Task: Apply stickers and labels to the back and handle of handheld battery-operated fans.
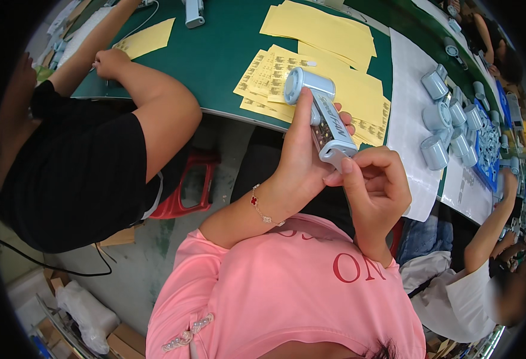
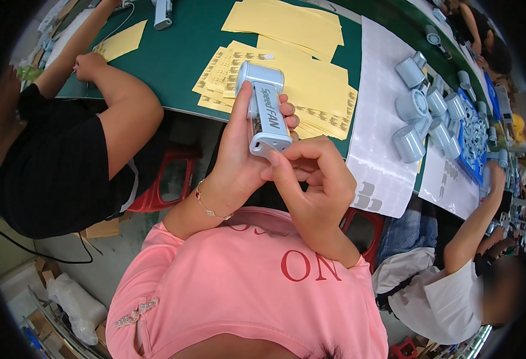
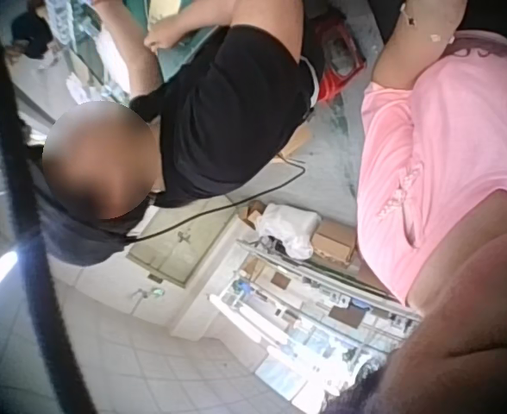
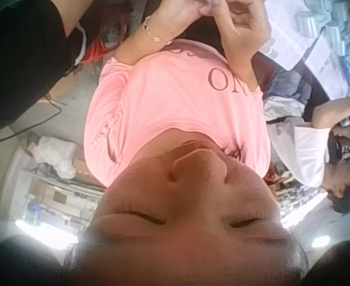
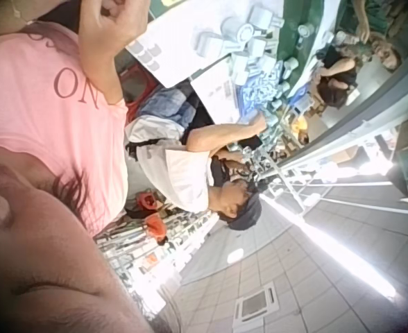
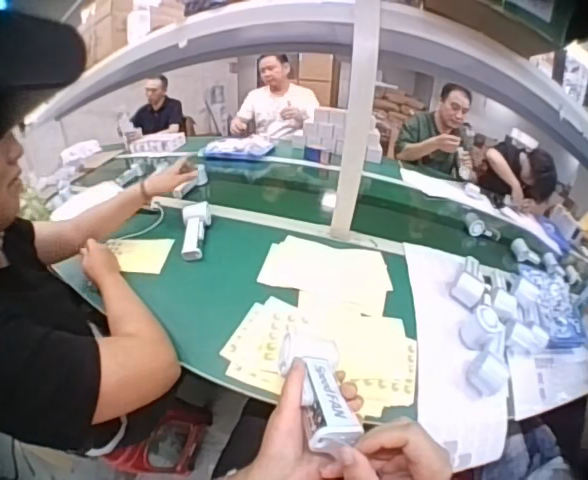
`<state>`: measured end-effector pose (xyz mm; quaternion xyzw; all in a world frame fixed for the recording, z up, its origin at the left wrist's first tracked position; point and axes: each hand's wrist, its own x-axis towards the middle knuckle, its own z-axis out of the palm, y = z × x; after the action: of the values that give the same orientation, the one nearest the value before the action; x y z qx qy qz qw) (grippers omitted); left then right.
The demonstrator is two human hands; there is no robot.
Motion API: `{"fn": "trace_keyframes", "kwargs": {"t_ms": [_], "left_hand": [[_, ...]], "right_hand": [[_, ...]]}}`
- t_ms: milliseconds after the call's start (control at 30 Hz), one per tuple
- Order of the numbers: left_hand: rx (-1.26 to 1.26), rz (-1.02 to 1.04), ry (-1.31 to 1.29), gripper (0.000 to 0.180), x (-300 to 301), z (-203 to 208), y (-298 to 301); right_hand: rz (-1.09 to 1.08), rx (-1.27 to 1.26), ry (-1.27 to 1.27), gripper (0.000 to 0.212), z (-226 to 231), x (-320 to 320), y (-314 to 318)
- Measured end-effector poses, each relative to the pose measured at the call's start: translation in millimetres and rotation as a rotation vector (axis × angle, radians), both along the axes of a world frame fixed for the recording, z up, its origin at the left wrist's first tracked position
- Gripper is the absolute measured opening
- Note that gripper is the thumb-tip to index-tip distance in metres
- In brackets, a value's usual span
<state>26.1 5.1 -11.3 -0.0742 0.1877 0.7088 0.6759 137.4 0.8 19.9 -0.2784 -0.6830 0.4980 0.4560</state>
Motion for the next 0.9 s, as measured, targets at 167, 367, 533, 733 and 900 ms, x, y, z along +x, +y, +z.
{"fn": "trace_keyframes", "kwargs": {"t_ms": [167,367,533,733,900], "left_hand": [[0.004,0.000,-0.011,0.045,0.0,-1.8,-0.1],[0.014,0.035,-0.009,0.045,1.0,-1.2,0.2],[0.020,0.060,0.007,0.046,1.7,-2.1,-0.3],[0.003,0.051,0.021,0.046,2.1,0.0,-2.7],[-0.007,0.053,0.026,0.046,2.9,0.5,-3.7]], "right_hand": [[0.008,-0.007,0.023,0.009,-0.2,-0.3,-0.3],[-0.018,-0.069,0.049,0.012,-0.7,-4.4,0.3],[-0.058,-0.046,0.012,0.013,-0.7,-6.0,-0.5],[-0.068,-0.027,0.017,0.013,-3.5,-5.8,-0.9],[-0.077,-0.032,0.025,0.013,-4.8,-5.7,-1.5]]}}
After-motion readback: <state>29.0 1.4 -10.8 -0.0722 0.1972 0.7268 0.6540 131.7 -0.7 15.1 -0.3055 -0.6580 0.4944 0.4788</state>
